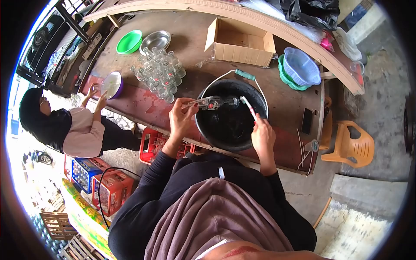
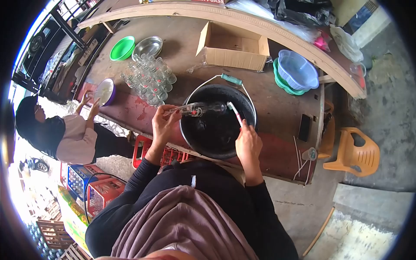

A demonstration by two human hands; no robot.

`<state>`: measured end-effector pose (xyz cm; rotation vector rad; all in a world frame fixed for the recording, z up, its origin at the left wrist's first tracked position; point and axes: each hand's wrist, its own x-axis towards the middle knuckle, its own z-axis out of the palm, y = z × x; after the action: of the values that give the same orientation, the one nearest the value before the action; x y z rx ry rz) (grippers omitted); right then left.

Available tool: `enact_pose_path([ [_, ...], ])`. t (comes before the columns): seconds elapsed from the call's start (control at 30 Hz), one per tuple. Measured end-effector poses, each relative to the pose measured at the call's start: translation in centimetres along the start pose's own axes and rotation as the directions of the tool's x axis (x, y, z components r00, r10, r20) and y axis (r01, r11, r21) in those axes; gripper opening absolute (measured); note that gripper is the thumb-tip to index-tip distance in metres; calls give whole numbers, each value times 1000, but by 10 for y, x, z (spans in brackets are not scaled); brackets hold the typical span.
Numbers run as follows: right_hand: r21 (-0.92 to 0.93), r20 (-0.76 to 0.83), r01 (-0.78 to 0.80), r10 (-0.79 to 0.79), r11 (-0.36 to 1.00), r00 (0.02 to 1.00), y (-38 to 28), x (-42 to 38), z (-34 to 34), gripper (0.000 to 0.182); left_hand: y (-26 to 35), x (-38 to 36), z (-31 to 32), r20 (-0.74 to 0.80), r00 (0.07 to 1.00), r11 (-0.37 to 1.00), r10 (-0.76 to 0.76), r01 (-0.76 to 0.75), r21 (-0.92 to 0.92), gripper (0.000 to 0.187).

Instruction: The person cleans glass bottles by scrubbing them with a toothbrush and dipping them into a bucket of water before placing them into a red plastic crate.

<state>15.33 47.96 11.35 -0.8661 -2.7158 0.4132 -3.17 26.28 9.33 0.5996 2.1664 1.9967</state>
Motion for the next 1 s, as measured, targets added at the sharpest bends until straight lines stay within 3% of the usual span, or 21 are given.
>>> enact_pose_path([
  [0.03,40,-96,14,-10,999,995,1,-1,-2,36,-5,-3,-2,-7,1000,1000,-1,1,-3,14],
  [0.1,40,-66,8,-5,999,998,6,-7,-7,37,-17,-9,-5,-16,974,855,-226,190,-483,15],
  [0.17,69,-41,20,-18,997,999,16,-14,-11,39,-33,-12,-5,-18,961,835,-278,232,-499,16],
  [0.2,184,-65,-37,49,982,997,17,-15,-15,42,-34,-15,-1,44,957,763,-288,257,-593,16],
  [0.23,174,-92,-46,63,984,994,16,-15,-24,43,-34,-18,4,105,951,680,-290,282,-677,16],
  [0.3,241,-73,9,9,970,997,28,-16,-33,42,-37,-20,15,202,932,591,-301,348,-728,17],
  [0.37,392,-204,19,66,920,977,29,-17,-41,40,-21,-22,26,257,880,561,-401,457,-691,19],
  [0.43,337,-82,-45,77,940,994,35,-20,-51,36,-19,-22,36,316,848,511,-426,514,-689,21],
  [0.5,412,-162,-83,163,907,973,47,-23,-44,35,-29,-23,44,375,825,433,-422,547,-716,25],
  [0.53,318,-184,-101,166,943,969,42,-24,-50,34,-25,-25,48,391,812,392,-434,561,-729,26],
  [0.63,350,-106,-118,164,929,981,42,-28,-46,34,-8,-25,57,409,778,332,-477,590,-736,26],
  [0.83,249,-74,-164,187,954,979,32,-31,-45,32,-8,-25,77,534,738,182,-413,641,-745,28],
  [1.0,194,-1,-158,162,968,987,35,-32,-38,32,-1,-20,78,492,766,282,-412,621,-731,23],
])
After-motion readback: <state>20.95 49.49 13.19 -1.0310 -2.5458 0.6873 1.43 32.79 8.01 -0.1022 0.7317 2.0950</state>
